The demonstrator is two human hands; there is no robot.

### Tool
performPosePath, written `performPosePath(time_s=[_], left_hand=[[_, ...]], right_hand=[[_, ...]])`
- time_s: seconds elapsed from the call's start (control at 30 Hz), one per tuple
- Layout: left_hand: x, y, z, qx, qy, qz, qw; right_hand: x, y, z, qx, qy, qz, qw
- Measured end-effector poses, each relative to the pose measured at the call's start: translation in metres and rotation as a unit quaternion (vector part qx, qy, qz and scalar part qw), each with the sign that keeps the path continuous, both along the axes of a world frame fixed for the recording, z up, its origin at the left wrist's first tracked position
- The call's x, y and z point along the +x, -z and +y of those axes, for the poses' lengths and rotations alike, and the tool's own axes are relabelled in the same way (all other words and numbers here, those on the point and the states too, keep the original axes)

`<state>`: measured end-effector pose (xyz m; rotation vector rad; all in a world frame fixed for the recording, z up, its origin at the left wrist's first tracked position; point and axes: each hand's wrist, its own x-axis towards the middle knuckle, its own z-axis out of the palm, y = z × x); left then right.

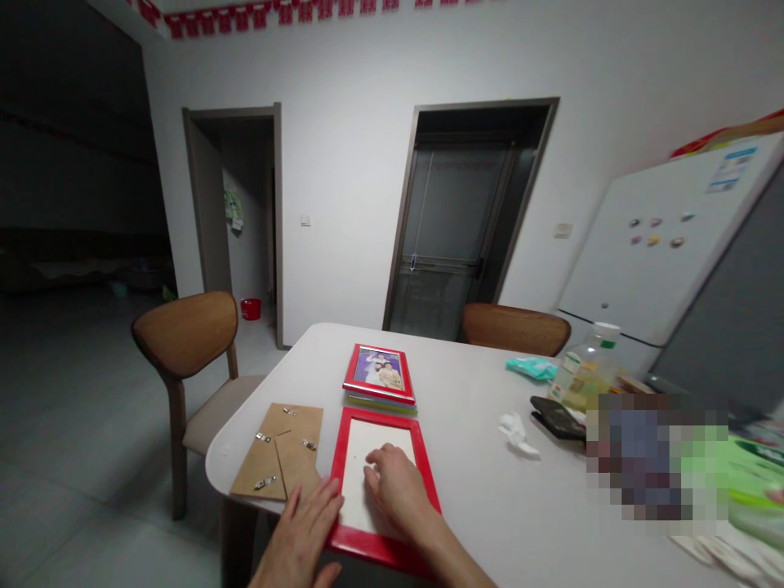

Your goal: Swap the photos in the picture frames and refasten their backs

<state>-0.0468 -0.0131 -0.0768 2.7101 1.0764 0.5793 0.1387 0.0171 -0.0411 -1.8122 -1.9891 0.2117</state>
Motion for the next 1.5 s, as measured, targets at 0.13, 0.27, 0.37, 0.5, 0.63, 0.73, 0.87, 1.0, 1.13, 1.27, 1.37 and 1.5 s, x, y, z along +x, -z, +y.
performPosePath(time_s=[0.13,0.27,0.37,0.5,0.63,0.73,0.87,1.0,1.13,1.27,1.37,1.5], left_hand=[[-0.049,0.008,0.011,0.042,-0.129,-0.03,0.99],[-0.084,0.012,0.032,0.025,-0.229,-0.015,0.973],[-0.099,0.016,0.049,0.019,-0.219,-0.018,0.975],[-0.109,0.015,0.059,0.048,-0.173,-0.071,0.981],[-0.094,-0.008,0.047,0.091,-0.133,-0.112,0.981],[-0.06,-0.03,0.031,0.085,-0.099,-0.101,0.986],[-0.008,-0.04,0.014,0.028,-0.047,-0.053,0.997],[0.023,-0.031,0.01,-0.016,-0.027,-0.024,0.999],[0.033,-0.022,0.012,-0.034,-0.029,-0.007,0.999],[0.032,-0.02,0.013,-0.05,-0.026,0.001,0.998],[0.029,-0.018,0.012,-0.061,-0.016,-0.003,0.998],[0.023,-0.013,0.01,-0.081,0.025,-0.008,0.996]], right_hand=[[-0.024,-0.003,-0.008,0.024,-0.06,0.025,0.998],[-0.074,-0.006,-0.003,0.027,-0.104,0.0,0.994],[-0.103,-0.001,0.008,-0.002,-0.089,-0.027,0.996],[-0.112,0.002,0.015,0.001,-0.087,0.064,0.994],[-0.087,-0.014,-0.001,0.056,-0.09,0.132,0.985],[-0.051,-0.024,-0.021,0.067,-0.071,0.14,0.985],[-0.001,-0.019,-0.046,0.02,-0.015,0.119,0.993],[0.027,-0.002,-0.057,-0.003,0.031,0.086,0.996],[0.034,0.011,-0.054,0.002,0.044,0.06,0.997],[0.035,0.019,-0.049,0.023,0.051,0.043,0.998],[0.035,0.024,-0.048,0.048,0.039,0.028,0.998],[0.032,0.025,-0.055,0.068,0.029,-0.004,0.997]])
